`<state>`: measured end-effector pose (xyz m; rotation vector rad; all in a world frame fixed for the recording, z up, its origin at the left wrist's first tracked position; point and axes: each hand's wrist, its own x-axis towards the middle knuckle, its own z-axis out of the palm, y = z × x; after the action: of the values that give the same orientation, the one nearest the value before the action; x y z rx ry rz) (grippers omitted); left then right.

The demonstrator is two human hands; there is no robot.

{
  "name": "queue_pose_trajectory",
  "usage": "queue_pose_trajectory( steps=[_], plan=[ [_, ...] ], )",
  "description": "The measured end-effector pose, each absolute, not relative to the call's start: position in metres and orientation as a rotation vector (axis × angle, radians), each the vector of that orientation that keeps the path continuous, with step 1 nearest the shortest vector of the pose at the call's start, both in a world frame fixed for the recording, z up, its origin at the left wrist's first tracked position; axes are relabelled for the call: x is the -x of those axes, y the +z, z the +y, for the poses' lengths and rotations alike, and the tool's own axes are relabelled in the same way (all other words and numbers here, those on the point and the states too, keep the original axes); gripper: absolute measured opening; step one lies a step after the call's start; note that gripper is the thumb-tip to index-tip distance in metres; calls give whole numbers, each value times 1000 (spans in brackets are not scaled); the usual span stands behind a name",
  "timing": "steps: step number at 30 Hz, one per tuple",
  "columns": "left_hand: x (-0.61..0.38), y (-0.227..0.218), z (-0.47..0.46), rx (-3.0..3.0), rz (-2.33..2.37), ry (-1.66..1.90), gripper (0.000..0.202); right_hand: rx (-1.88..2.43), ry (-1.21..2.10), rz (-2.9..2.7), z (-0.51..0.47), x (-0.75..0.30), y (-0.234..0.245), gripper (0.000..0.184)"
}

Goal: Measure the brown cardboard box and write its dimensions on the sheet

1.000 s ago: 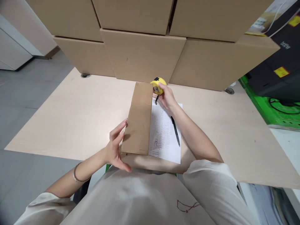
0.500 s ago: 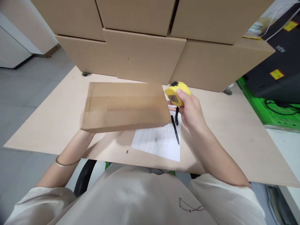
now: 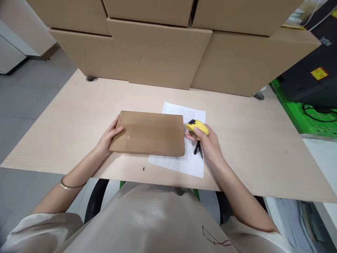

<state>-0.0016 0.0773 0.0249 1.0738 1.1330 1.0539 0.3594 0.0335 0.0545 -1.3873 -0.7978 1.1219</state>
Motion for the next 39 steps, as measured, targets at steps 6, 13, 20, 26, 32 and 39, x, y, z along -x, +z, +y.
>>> queue_pose_trajectory(
  steps=[6, 13, 20, 26, 32, 39],
  plan=[
    [9, 16, 61, -1020, 1174, 1009, 111, 1354, 1131, -1125, 67, -339, 92, 34],
    [1, 12, 63, -966, 1067, 1119, 95, 1125, 1558, -1643, 125, -194, 116, 43],
    [-2, 13, 63, -1040, 964, 1146, 90, 1316, 1369, -1917, 137, -153, 114, 47],
    [3, 12, 64, -1060, 1026, 1070, 105, 1366, 1401, -1792, 129, -213, 111, 36],
    [8, 13, 63, -1180, 1090, 1036, 97, 1508, 1257, -1406, 113, -329, 93, 31],
    [9, 20, 62, -1237, 1162, 1025, 94, 1577, 1112, -1145, 90, -392, 66, 25]
  ],
)
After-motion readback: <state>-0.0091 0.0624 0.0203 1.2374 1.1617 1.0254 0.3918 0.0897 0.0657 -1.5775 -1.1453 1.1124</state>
